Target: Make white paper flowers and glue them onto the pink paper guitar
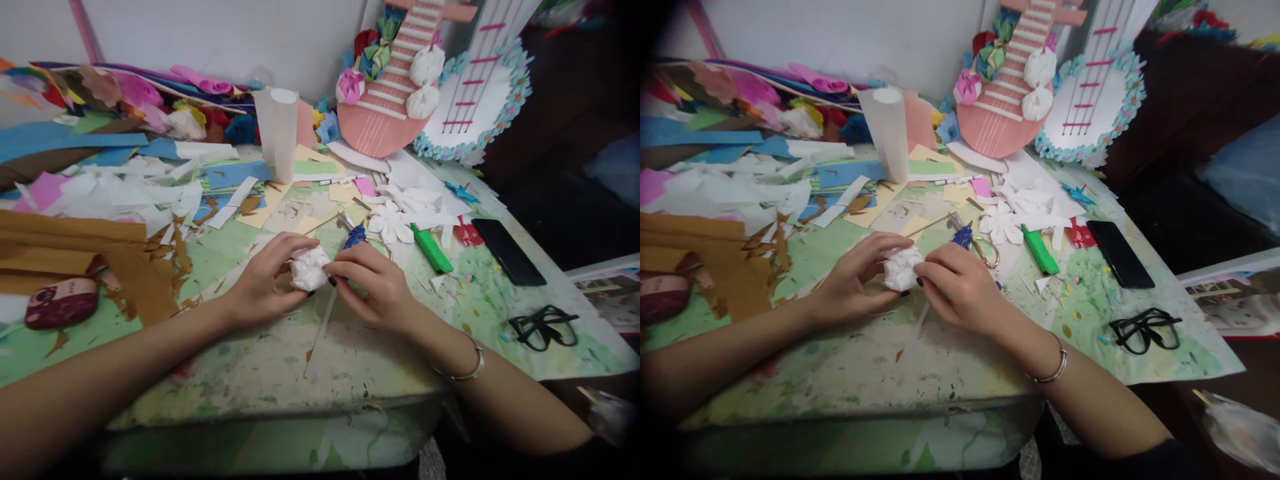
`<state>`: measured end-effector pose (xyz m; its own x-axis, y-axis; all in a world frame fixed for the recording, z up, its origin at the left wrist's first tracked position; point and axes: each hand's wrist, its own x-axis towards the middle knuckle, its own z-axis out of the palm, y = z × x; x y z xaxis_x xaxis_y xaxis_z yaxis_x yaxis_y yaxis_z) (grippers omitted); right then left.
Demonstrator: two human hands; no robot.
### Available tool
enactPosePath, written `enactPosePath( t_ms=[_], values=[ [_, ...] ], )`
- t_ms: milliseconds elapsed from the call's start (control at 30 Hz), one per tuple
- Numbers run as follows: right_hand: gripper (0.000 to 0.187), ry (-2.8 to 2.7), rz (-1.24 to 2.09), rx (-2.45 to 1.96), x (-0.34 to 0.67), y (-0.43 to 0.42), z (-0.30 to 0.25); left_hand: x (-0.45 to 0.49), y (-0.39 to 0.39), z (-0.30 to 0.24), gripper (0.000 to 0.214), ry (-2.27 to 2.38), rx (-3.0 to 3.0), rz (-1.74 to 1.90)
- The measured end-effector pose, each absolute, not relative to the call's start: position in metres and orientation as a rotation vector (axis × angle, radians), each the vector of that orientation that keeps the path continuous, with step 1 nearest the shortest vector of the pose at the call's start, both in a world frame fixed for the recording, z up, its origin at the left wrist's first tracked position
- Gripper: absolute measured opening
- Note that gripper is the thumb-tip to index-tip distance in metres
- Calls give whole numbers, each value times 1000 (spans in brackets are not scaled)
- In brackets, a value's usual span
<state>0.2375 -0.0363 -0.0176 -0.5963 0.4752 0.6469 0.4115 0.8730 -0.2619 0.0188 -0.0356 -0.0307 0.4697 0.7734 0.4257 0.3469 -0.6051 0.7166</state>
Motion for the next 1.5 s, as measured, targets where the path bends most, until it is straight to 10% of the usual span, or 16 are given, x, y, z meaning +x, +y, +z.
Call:
enactPosePath(
  t_ms=[967, 1500],
  values=[
    [24, -1079, 1303, -998, 186, -13, 29, 26, -2, 3, 58, 722, 1516, 1238],
    [12, -436, 1092, -657, 88, 0, 27, 44, -5, 23, 34, 664, 683, 1651]
  ],
)
